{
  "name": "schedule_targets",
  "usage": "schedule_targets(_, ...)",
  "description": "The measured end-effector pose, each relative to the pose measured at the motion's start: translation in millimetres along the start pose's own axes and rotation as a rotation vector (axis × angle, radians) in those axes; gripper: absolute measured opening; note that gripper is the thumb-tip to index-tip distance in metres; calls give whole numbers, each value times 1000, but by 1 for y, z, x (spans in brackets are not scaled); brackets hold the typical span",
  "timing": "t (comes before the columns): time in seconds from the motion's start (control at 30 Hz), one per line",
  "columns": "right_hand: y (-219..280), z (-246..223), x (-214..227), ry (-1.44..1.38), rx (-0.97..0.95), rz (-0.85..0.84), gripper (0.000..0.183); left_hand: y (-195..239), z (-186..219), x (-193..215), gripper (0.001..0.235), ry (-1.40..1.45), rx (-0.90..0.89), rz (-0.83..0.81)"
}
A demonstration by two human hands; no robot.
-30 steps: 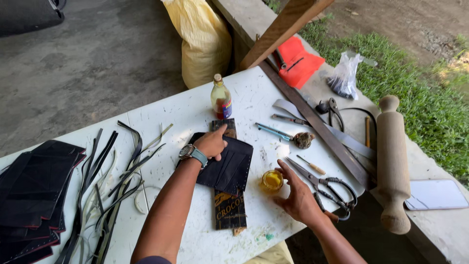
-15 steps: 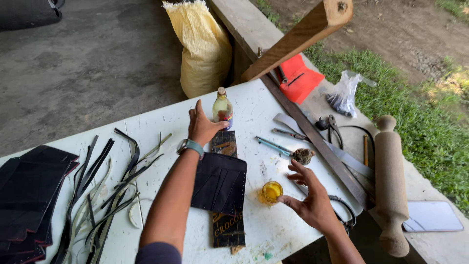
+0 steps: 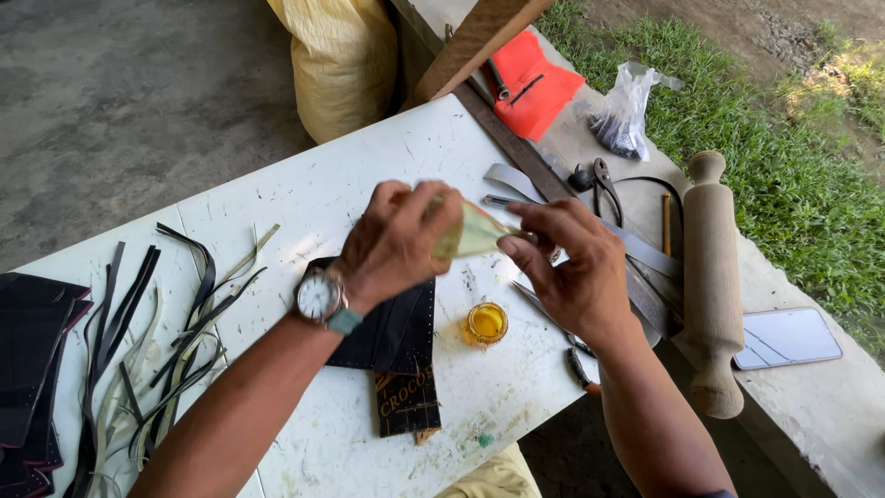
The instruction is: The person assembles small black leather wallets with red stitching. They handle finished wallets, open and close zippers, and apply a yellow substance to the edges of wallet pieces using a small brush. The person also pours liquid from a bottle into a small container.
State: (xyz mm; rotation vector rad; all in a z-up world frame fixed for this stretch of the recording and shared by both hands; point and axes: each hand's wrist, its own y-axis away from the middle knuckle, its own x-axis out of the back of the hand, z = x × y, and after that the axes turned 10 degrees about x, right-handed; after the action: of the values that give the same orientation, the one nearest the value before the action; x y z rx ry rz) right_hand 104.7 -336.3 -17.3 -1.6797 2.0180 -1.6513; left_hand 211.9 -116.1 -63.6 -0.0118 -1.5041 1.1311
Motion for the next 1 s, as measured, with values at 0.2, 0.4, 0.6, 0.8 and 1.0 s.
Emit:
schedule_targets(0.2, 27, -4, 5, -123, -64, -29, 25, 21, 38, 49, 79, -134, -93, -51)
schedule_targets(0.4, 52, -18, 1, -207, -171, 57, 30, 30, 46, 57, 80, -24, 1, -155)
schedule_targets(0.6, 69, -8, 2, -212, -56, 38, 26, 35, 44, 70, 74, 265, 155, -451)
schedule_targets(0.8, 121, 82, 81, -632, 114, 570, 11, 34, 39, 82, 73, 252, 292, -607)
schedule_targets(1.0, 172, 93, 116, -611, -52, 608, 29, 18, 71, 60, 57, -613, -84, -656)
